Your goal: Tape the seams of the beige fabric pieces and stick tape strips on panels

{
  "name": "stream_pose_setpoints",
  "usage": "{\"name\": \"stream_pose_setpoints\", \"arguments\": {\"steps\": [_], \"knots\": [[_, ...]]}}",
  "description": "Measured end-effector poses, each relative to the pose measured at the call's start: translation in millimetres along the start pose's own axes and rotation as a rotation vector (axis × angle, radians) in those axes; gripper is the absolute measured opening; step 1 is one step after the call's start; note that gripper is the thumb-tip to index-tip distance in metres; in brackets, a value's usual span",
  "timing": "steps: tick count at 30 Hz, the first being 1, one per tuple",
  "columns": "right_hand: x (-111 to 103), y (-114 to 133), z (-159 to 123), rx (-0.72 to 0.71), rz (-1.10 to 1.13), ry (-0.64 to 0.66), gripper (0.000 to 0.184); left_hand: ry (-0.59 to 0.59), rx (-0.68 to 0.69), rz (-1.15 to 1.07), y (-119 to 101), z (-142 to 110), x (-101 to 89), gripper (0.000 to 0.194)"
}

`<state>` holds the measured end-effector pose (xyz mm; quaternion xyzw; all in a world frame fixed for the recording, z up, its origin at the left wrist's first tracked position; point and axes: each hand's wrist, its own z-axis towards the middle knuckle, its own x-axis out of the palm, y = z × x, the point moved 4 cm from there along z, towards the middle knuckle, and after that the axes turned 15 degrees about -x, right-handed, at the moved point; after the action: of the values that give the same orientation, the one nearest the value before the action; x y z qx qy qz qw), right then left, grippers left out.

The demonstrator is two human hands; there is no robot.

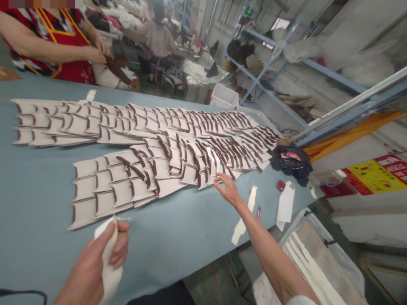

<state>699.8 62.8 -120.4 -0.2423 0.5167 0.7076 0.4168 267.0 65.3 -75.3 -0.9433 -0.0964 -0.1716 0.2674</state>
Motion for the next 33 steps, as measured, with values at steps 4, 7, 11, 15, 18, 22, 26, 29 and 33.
{"name": "stream_pose_setpoints", "arguments": {"steps": [4,7,11,15,18,22,26,29,33], "knots": [[8.7,48.6,-1.2,0.0,0.098,-0.079,0.029,0.163,-0.067,-0.263,-15.5,-16.8,11.1,0.019],[34.2,107.6,-10.2,-0.017,0.224,-0.045,0.026,0.278,-0.142,-0.504,-29.6,-25.3,16.4,0.038],[72.7,205.5,-30.5,-0.305,0.288,0.018,0.033,0.267,-0.139,-0.697,-45.4,-32.0,12.6,0.047],[113.1,271.9,-50.1,-0.542,0.247,-0.03,0.045,0.289,-0.123,-0.822,-52.4,-40.6,9.8,0.046],[133.3,293.5,-58.7,-0.546,0.242,-0.07,0.053,0.289,-0.117,-0.875,-54.2,-43.3,7.7,0.044],[132.9,311.3,-67.9,-0.584,0.294,-0.165,0.047,0.257,-0.09,-0.872,-54.9,-42.2,2.9,0.042],[119.5,317.7,-70.4,-0.646,0.286,-0.198,0.028,0.254,-0.085,-0.885,-52.7,-38.3,-2.0,0.048],[110.3,321.0,-66.9,-0.733,0.297,-0.177,0.013,0.247,-0.079,-0.881,-50.3,-35.4,-4.8,0.048],[104.5,325.2,-61.7,-0.76,0.346,-0.129,0.011,0.22,-0.073,-0.877,-48.1,-32.7,-8.8,0.047]]}}
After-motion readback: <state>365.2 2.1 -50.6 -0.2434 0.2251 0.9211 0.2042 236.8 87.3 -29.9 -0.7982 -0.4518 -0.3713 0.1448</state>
